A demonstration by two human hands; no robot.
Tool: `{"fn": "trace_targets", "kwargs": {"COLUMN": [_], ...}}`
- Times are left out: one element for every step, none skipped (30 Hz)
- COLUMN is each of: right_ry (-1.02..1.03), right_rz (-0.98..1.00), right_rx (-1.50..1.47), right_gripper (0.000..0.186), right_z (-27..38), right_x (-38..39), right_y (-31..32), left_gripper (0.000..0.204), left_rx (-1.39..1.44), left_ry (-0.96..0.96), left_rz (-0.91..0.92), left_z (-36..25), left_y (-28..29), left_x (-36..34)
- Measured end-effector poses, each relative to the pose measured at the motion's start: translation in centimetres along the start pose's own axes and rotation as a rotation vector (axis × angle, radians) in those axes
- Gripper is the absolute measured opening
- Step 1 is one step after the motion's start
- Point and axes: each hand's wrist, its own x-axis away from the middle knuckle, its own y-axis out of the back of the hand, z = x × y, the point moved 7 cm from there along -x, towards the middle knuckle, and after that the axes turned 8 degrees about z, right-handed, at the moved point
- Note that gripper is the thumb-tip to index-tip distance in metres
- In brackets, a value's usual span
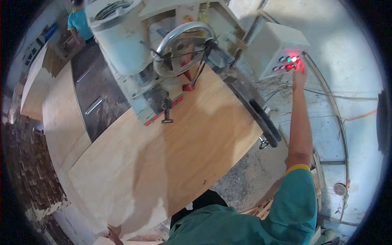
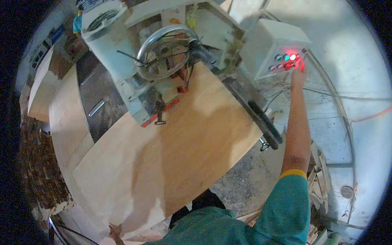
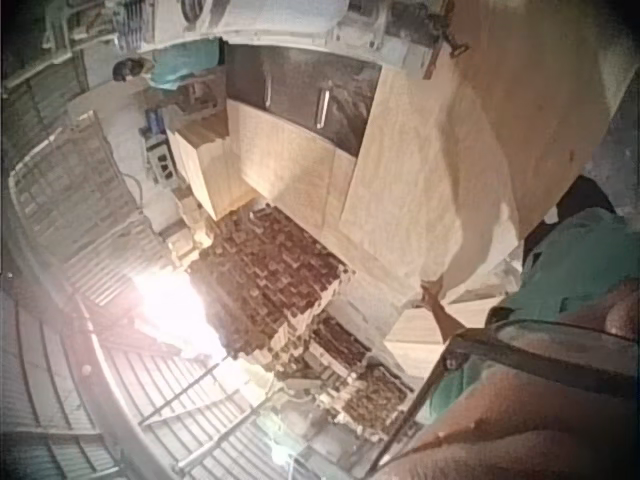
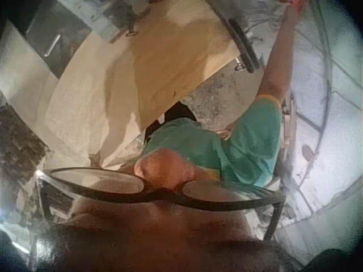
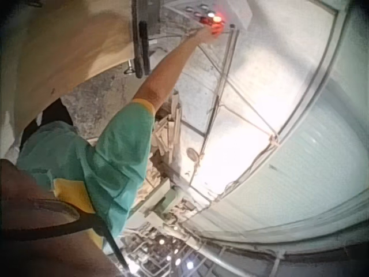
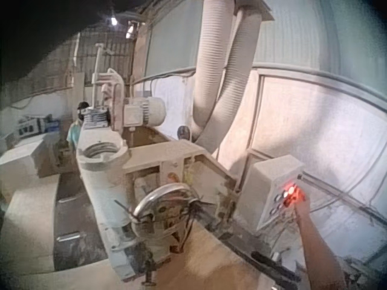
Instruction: The person picks up wooden boards from a stack by hand and feeds them into a cutting machine, operating the machine's control buttons to process each board.
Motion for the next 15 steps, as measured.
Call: {"fn": "trace_targets", "kwargs": {"right_ry": [-0.018,0.02,0.068,0.069,0.069,0.076,0.061,-0.055,-0.166,-0.099,-0.032,0.067,-0.074,-0.107,0.327], "right_rz": [0.021,0.002,-0.027,-0.027,0.037,0.101,0.113,0.176,0.243,0.288,0.333,0.339,0.467,0.585,0.718], "right_rx": [-0.018,0.056,0.138,0.138,0.025,-0.078,-0.095,-0.054,-0.009,0.042,0.093,0.088,0.203,0.321,0.91], "right_gripper": [0.044,0.045,0.046,0.046,0.045,0.044,0.044,0.047,0.05,0.05,0.049,0.044,0.036,0.029,0.025], "right_z": [0.0,0.6,1.0,1.1,1.3,1.5,1.9,1.8,1.8,1.5,1.0,-0.6,-3.2,-5.7,-7.5], "right_x": [0.8,1.3,1.2,1.0,0.5,0.0,1.3,2.6,4.2,4.6,5.6,10.3,14.6,19.3,24.6], "right_y": [-1.4,-1.7,-1.1,-0.7,-0.6,-0.1,-1.2,-2.3,-3.2,-1.9,-0.8,-1.1,-0.8,0.8,3.3], "left_gripper": [0.086,0.086,0.086,0.085,0.085,0.085,0.085,0.085,0.085,0.084,0.084,0.084,0.084,0.083,0.083], "left_rx": [-0.052,-0.096,-0.132,-0.167,-0.201,-0.227,-0.277,-0.327,-0.372,-0.402,-0.432,-0.481,-0.484,0.463,1.425], "left_ry": [0.018,0.024,0.017,0.007,-0.005,-0.024,-0.014,-0.004,0.006,-0.011,-0.028,-0.025,-0.018,0.085,0.188], "left_rz": [-0.023,-0.04,-0.053,-0.066,-0.08,-0.083,-0.105,-0.125,-0.141,-0.15,-0.159,-0.172,-0.171,-0.148,-0.071], "left_z": [2.0,2.9,3.9,4.7,5.4,5.2,6.6,8.0,9.1,9.7,10.3,11.1,11.4,12.6,12.0], "left_y": [0.7,1.0,0.7,0.3,0.0,-1.0,-0.6,-0.2,0.2,-0.3,-0.8,-1.7,-1.8,-2.4,-5.5], "left_x": [0.9,1.4,1.6,1.7,1.7,1.7,2.4,3.1,4.0,4.1,4.1,3.8,3.7,2.5,1.0]}}
